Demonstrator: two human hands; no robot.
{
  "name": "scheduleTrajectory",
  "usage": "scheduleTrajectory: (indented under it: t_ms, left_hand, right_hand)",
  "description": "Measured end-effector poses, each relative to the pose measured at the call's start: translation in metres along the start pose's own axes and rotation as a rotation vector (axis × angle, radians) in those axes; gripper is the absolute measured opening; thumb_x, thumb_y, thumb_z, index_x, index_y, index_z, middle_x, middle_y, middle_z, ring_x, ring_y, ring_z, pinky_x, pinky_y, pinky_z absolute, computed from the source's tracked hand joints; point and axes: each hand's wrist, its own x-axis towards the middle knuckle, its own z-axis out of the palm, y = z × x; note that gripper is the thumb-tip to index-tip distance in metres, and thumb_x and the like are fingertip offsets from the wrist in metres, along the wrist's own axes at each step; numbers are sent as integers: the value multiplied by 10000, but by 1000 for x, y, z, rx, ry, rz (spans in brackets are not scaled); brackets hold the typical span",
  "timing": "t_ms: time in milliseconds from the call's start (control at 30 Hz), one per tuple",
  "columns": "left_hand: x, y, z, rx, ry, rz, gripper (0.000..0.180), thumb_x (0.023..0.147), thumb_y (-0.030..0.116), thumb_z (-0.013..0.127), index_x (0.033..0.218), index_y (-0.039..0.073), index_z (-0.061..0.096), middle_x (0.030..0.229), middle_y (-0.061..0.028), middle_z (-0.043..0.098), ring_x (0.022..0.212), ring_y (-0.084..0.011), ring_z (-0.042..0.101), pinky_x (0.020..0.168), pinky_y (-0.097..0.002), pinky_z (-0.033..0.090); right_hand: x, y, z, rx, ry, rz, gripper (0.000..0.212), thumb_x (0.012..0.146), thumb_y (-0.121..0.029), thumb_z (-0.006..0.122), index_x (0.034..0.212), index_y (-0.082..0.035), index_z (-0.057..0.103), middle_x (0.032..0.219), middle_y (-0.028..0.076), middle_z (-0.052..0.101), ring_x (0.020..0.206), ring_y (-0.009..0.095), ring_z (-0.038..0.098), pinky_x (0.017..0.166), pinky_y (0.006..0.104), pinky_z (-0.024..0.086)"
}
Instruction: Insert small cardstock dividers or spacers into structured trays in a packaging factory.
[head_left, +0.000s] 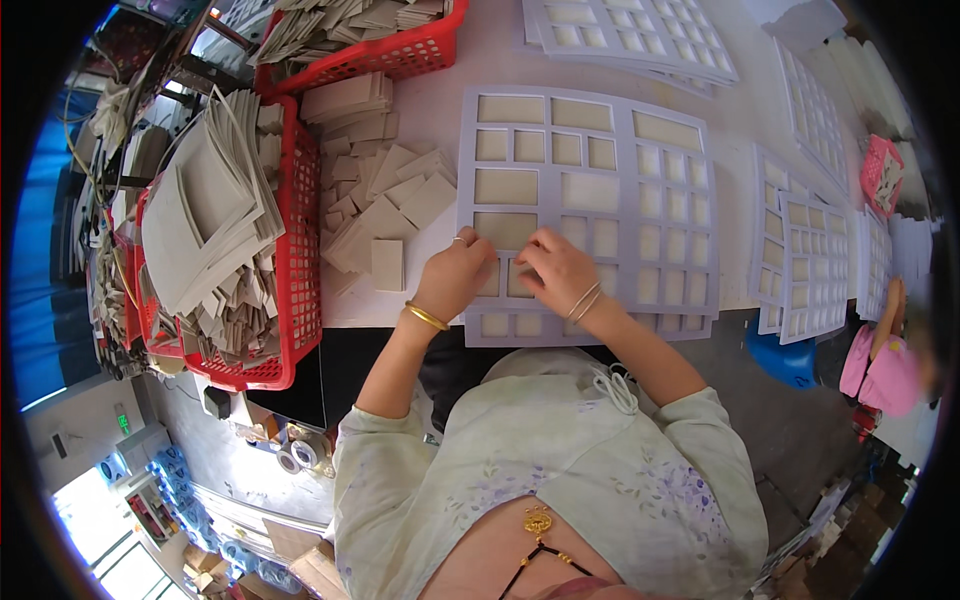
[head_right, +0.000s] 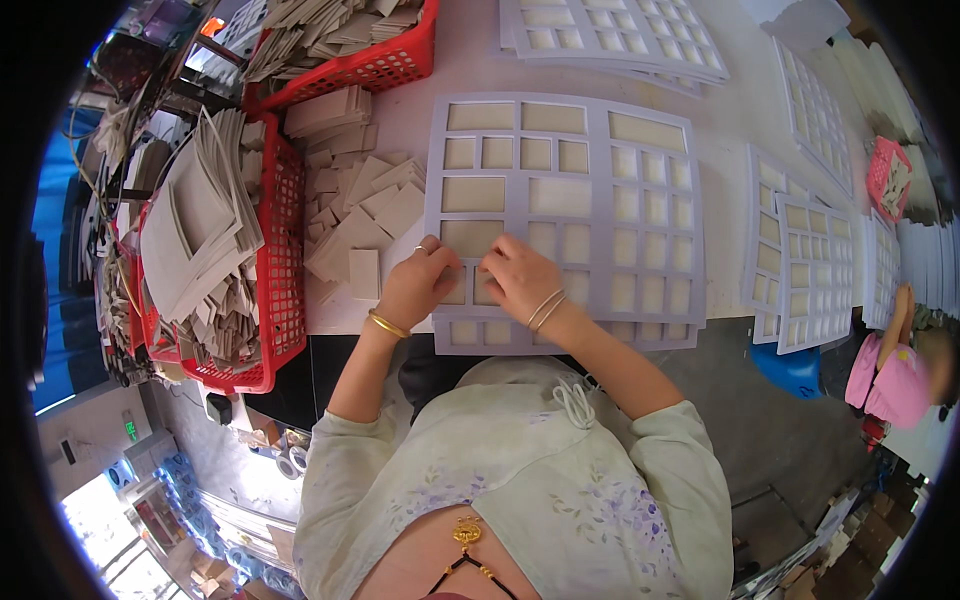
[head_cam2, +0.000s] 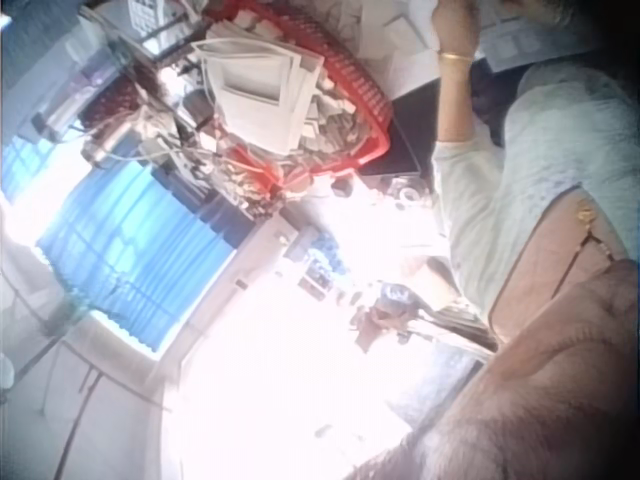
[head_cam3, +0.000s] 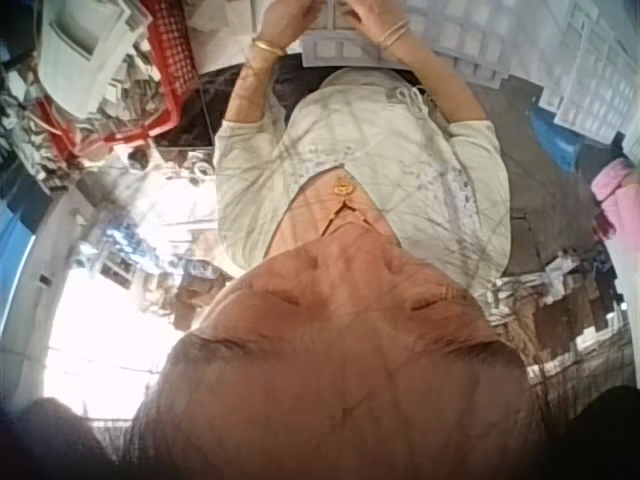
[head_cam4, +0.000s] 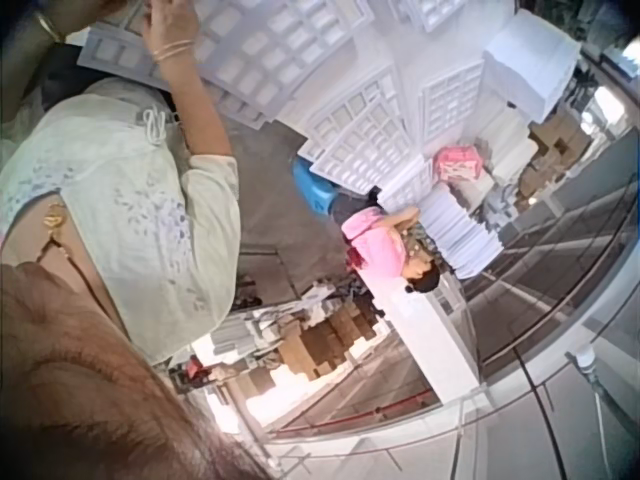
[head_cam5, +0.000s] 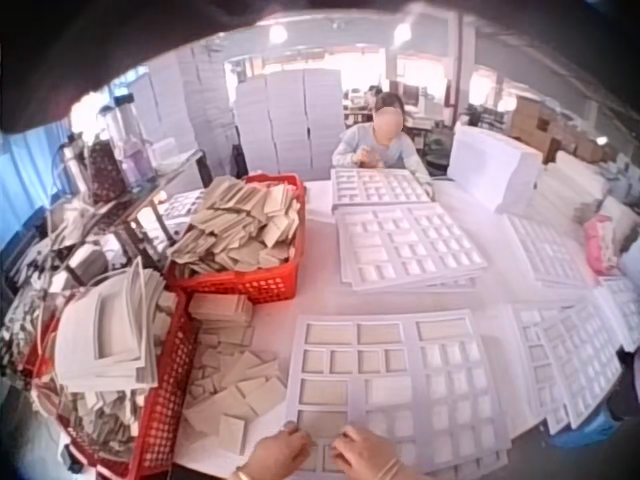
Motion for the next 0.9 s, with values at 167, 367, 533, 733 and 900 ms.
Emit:
scheduleTrajectory:
  t_ms: [167, 367, 533, 733, 900]
  left_hand:
    - [-18, 2, 2, 99, 105, -33, 101, 773, 109, 637, 851, 96, 574, 837, -56, 562, 739, -279, 609, 576, -370, 508]
    - [-45, 1, 5, 157, 240, 59, 133, 750, 64, 643, 866, 112, 600, 879, -21, 597, 790, -235, 598, 565, -341, 508]
    - [-54, 4, 5, 144, 239, 49, 213, 720, 35, 640, 919, 109, 621, 970, -2, 622, 865, -232, 594, 647, -341, 510]
    - [-54, 2, 12, 149, 173, 115, 271, 732, 13, 623, 987, 104, 647, 1092, -34, 623, 1037, -279, 545, 878, -410, 433]
    - [-53, -1, 12, 174, 152, 142, 302, 714, 1, 622, 998, 101, 649, 1099, -31, 621, 1039, -276, 546, 878, -401, 435]
  right_hand:
    - [-4, 0, -2, -96, 103, -82, 187, 695, -96, 697, 849, -126, 595, 831, 9, 603, 821, 225, 561, 726, 370, 423]
    - [-15, 3, 2, -154, 29, -184, 187, 705, -35, 637, 860, -130, 591, 863, -30, 635, 851, 195, 551, 746, 351, 377]
    - [-14, -3, -8, -122, 22, -152, 207, 691, -22, 603, 867, -130, 597, 886, -29, 634, 889, 196, 545, 769, 353, 375]
    - [-23, -5, 5, -212, 2, -200, 191, 703, -74, 595, 887, -123, 586, 1020, -15, 630, 937, 190, 532, 777, 345, 367]
    - [-20, -4, 1, -168, -37, -161, 165, 707, -63, 584, 865, -110, 571, 1053, -16, 625, 952, 194, 529, 778, 348, 363]
